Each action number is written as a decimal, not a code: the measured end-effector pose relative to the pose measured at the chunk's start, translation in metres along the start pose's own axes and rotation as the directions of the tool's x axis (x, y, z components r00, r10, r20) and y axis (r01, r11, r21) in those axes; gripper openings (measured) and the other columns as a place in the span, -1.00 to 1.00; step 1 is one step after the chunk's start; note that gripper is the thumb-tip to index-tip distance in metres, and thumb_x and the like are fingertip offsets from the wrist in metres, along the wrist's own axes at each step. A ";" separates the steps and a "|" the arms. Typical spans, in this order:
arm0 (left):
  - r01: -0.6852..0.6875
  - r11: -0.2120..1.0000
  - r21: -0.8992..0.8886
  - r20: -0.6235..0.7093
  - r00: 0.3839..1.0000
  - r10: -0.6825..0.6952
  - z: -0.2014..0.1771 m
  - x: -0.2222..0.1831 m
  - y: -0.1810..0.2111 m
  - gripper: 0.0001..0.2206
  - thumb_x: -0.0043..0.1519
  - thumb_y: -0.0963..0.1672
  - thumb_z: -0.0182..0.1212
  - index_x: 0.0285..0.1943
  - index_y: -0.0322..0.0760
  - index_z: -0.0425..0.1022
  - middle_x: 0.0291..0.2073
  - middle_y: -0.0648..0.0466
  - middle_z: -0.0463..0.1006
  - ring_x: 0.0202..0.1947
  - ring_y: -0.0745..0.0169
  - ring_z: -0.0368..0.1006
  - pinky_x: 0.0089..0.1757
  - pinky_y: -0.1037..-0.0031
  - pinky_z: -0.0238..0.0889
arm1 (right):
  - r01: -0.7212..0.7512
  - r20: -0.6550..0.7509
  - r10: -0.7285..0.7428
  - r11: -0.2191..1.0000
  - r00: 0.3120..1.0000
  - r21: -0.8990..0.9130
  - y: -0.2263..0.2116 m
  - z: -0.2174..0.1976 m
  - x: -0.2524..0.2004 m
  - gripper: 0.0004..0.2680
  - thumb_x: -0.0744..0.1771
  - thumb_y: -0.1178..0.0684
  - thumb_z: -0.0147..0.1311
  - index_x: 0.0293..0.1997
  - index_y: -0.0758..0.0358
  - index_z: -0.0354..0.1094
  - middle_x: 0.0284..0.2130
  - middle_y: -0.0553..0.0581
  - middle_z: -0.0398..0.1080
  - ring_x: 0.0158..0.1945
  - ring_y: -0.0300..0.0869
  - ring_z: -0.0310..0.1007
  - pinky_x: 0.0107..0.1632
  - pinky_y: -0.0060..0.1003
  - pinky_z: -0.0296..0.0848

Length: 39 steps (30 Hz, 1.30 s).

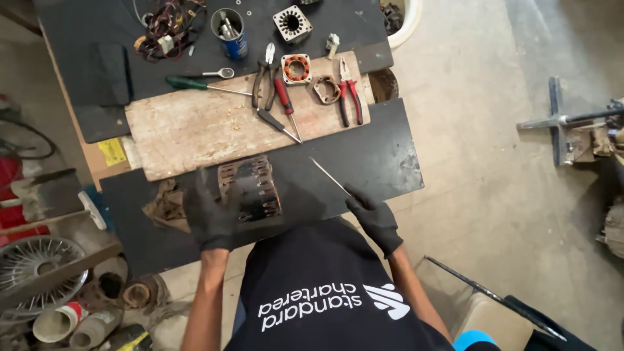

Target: Inspecting and adjusting the copper windings of a motor stator using a hand tool

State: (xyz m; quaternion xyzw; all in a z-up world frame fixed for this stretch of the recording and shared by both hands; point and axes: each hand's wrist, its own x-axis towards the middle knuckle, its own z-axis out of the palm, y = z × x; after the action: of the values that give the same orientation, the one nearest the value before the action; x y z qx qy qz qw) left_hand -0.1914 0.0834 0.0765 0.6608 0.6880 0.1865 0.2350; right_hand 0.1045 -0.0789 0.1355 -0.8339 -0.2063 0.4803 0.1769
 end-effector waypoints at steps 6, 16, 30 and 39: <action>-0.252 0.939 0.235 0.300 0.937 0.177 0.056 0.035 0.062 0.09 -0.05 0.26 0.34 0.61 -0.21 -0.06 0.36 -0.14 0.29 0.40 -0.08 0.17 0.31 -0.06 -0.03 | -0.090 -0.181 0.106 0.991 0.978 0.098 0.004 0.011 -0.014 -0.68 0.31 -0.26 0.16 0.20 -0.24 0.43 -0.06 0.05 0.58 0.21 0.01 0.44 0.33 -0.06 0.33; -0.439 0.876 0.200 0.463 0.830 0.310 0.088 0.044 0.011 -0.39 0.07 0.11 0.16 0.36 0.03 0.41 0.03 0.02 0.64 0.09 0.02 0.55 0.11 0.10 0.31 | -0.029 -0.046 0.033 0.996 0.998 0.086 -0.027 0.064 0.010 -0.65 0.31 -0.41 0.09 0.24 -0.49 0.35 0.00 0.00 0.55 0.22 -0.02 0.43 0.33 -0.07 0.32; -0.543 0.797 0.264 0.098 0.837 0.538 0.031 0.043 -0.138 -0.44 0.40 -0.09 0.06 0.57 -0.45 0.15 0.33 -0.13 0.42 0.31 0.01 0.33 0.32 0.68 0.06 | -0.073 0.331 -0.043 0.942 0.943 0.329 -0.026 0.164 0.062 -0.53 0.33 -0.35 0.14 0.28 0.10 0.34 -0.38 0.11 0.43 -0.36 -0.25 0.33 -0.25 -0.38 0.37; 0.639 -0.110 -0.761 0.632 0.693 -0.348 0.012 0.066 -0.189 -0.75 0.28 -0.15 0.33 0.07 -0.42 0.62 -0.01 -0.36 0.60 0.00 -0.17 0.61 0.01 0.16 0.54 | -0.074 0.424 -0.007 0.982 0.906 0.172 -0.038 0.185 0.057 -0.42 0.36 -0.42 0.07 0.39 0.23 0.24 -0.02 0.32 0.45 -0.35 -0.15 0.44 -0.03 -0.03 0.46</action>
State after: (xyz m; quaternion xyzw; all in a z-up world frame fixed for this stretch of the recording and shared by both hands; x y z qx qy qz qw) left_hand -0.3407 0.1380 -0.0459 0.0459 0.5537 0.4026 0.7275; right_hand -0.0381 0.0009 0.0250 -0.6935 -0.1799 0.6694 0.1962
